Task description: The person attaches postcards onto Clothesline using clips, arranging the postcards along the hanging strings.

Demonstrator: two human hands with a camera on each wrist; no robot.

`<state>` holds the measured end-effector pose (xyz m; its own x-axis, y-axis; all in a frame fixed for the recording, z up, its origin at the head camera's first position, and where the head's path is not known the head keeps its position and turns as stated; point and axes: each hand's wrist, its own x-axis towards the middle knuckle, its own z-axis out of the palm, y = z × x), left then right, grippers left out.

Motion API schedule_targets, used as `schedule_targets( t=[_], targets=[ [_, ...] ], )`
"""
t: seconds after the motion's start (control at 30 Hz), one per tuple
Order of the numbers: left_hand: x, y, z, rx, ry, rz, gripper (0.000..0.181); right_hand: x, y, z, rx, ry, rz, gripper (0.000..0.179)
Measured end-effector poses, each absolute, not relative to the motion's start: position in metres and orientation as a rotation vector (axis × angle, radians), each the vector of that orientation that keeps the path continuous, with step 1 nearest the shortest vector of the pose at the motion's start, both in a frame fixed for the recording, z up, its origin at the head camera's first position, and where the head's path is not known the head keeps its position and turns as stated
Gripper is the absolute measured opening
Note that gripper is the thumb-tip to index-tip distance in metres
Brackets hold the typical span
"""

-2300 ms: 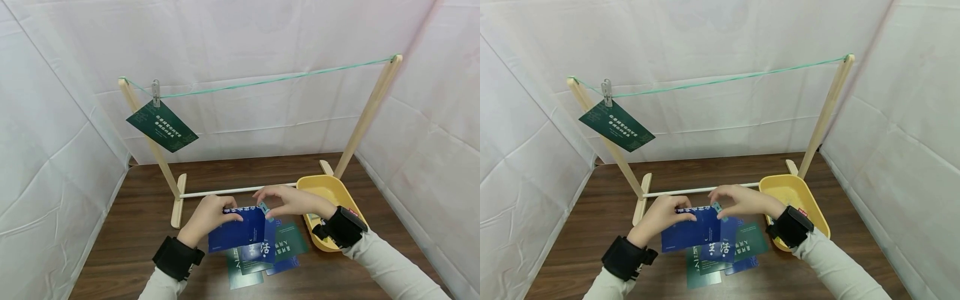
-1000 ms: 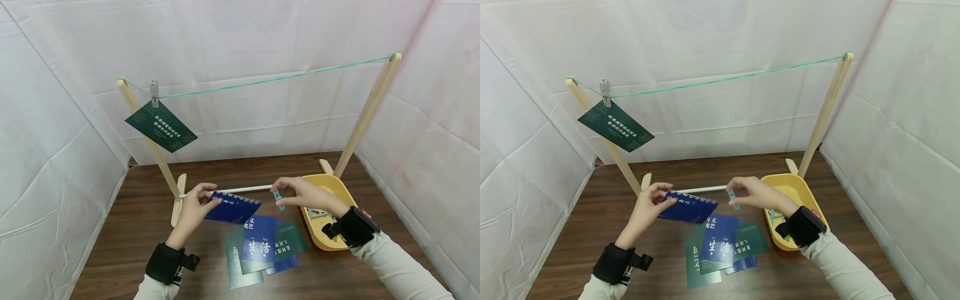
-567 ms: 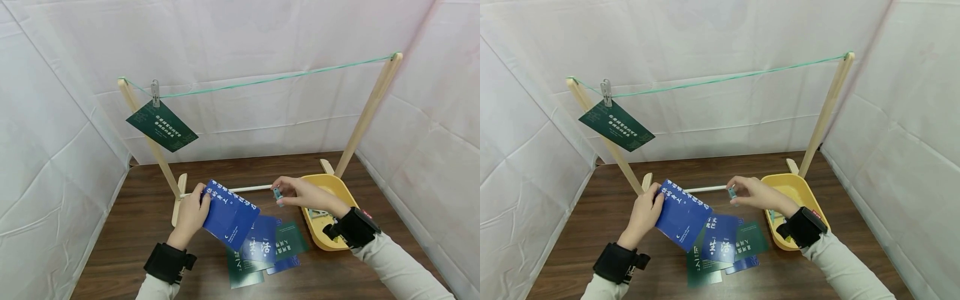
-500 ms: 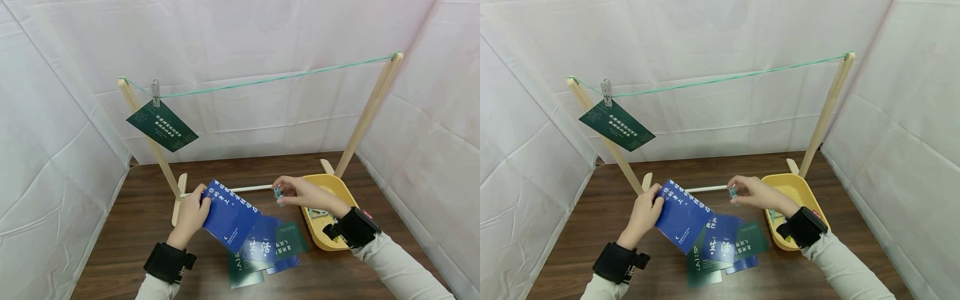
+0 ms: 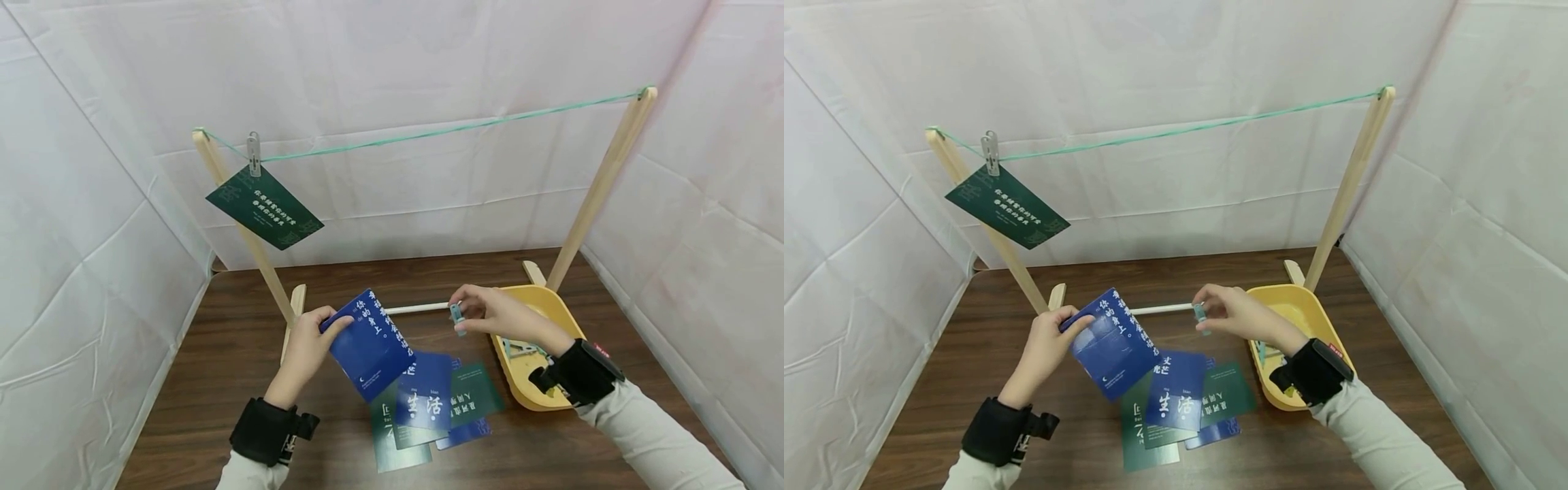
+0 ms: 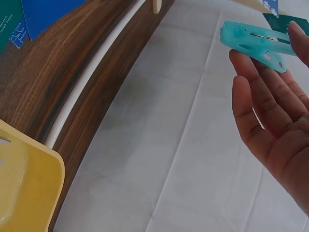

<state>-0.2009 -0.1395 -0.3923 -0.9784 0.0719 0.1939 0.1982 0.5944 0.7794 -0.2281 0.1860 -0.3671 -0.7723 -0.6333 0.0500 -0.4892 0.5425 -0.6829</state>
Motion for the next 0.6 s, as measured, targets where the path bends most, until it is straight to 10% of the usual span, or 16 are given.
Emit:
schedule_targets(
  t=[0.6],
  targets=[
    [-0.2, -0.145, -0.394, -0.306, -2.777, -1.743, 0.015, -0.234, 0.175, -0.362, -0.934, 2.621, -1.117, 0.034]
  ],
)
